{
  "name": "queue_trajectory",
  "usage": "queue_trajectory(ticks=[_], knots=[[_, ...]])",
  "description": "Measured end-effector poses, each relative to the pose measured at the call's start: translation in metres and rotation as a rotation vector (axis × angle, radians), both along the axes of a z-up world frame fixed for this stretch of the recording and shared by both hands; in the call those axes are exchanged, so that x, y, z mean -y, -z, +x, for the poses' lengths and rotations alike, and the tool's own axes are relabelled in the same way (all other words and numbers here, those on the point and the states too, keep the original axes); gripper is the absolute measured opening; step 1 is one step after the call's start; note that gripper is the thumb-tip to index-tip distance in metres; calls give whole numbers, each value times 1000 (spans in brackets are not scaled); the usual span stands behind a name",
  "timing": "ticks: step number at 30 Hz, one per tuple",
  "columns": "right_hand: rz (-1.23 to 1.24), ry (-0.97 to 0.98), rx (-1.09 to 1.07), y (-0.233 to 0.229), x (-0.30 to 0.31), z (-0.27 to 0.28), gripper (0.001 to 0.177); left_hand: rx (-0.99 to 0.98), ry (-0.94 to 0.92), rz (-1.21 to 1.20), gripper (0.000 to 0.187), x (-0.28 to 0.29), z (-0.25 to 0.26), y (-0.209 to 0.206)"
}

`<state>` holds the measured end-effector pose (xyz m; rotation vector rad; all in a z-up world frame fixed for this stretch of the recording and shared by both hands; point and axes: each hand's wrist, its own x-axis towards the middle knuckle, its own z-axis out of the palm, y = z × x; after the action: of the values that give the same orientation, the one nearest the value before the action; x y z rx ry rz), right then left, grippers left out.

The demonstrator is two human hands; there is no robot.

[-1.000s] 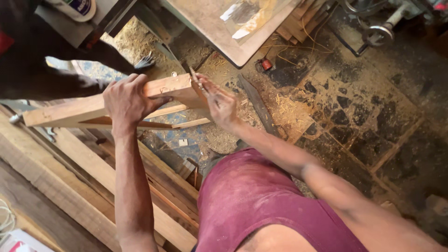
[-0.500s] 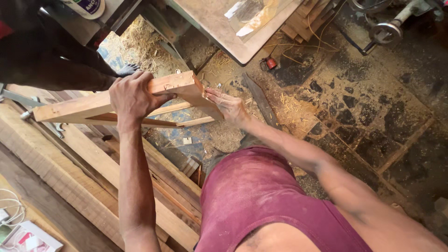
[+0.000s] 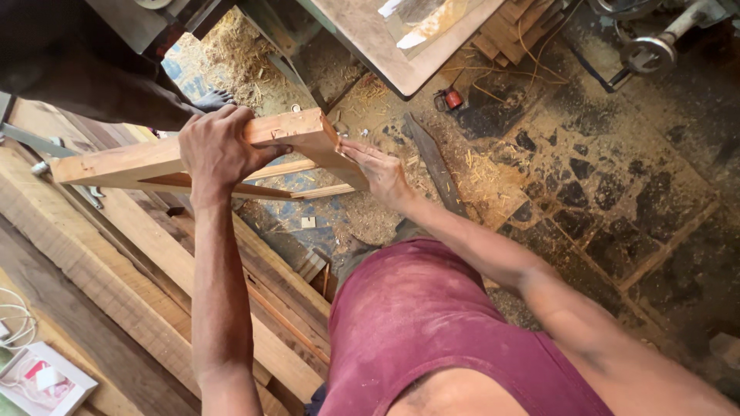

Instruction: The person sands a wooden frame using a sanding block, focusing on the edges and corners. They rotate the frame to access different sides while another person works nearby.

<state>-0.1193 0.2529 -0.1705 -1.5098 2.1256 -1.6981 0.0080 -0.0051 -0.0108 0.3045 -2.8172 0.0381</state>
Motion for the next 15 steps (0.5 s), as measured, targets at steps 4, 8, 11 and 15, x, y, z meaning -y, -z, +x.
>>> queue_trajectory(ticks=[4,8,11,15], knots=[[56,86,111,-12,-15,8,36,36,-29,2,80,1,-4,2],[313,368,523,-49,3,28,39,30,-38,-9,79,0,-3,1],[166,385,378,-71,23,46,43,1,-16,-6,78,0,-1,-1],[-21,350,28,-73,41,62,52,-17,10,-10,79,0,-1,-1]])
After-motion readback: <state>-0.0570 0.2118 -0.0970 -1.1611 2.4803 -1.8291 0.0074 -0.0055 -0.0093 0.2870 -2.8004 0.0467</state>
